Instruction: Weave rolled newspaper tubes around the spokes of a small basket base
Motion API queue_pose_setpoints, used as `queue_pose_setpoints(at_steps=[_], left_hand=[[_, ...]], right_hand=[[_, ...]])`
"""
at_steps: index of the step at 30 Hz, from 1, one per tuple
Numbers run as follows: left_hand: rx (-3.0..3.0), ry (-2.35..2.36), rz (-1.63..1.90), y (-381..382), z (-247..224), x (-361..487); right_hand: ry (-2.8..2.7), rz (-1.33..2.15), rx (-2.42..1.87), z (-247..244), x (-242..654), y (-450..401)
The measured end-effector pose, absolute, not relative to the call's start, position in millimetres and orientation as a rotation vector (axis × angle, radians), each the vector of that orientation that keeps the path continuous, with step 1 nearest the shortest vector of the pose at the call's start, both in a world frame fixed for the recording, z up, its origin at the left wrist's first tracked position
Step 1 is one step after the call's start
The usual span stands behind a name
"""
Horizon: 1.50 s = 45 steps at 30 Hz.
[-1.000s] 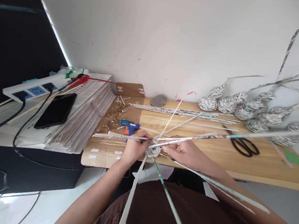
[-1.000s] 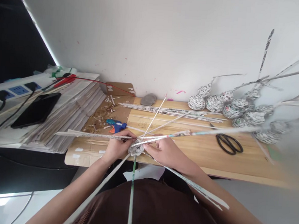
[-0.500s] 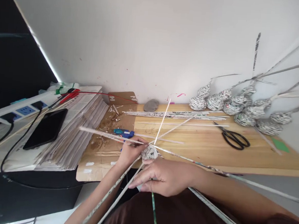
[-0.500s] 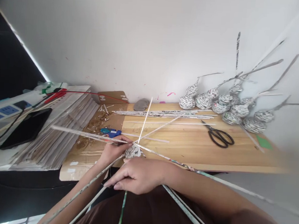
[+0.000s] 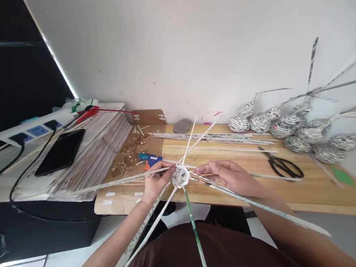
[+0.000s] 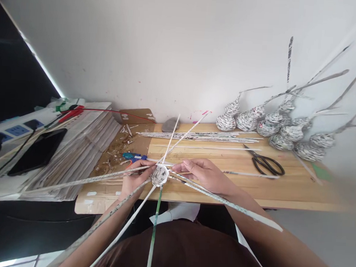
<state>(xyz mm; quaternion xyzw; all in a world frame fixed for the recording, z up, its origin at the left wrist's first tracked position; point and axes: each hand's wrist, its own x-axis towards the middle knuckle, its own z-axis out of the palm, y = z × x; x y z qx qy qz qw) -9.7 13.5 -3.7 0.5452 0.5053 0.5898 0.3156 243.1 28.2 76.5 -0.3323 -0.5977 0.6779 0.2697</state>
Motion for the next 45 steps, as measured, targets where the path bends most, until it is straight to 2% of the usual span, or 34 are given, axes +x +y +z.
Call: queue_pose_setpoints(at_steps=[8,13,17,20,27,45], left_hand=[[1.197,1.337,1.635,12,-1,-2],[1.131,1.337,1.609,16,-2,4],[1.169,1.359,1.571,26,-2,9],[1.204,1.396,1.524,36,4,14],[1.434,1.406,1.534,34,10,25],[1.420,1.437,1.570,20,14,22]], right_hand=[[-1.049,2.293,-0.670,53,247,31],[-1.019,2.008,-0.940,24,215,22],[-1.211,1.850,-0.901,28,182,19],[-1.135,1.727,-1.024,34,164,28],[-0.792,1.655,-1.132,20,153,40],[-0.812,1.465,-1.058,26,151,29]])
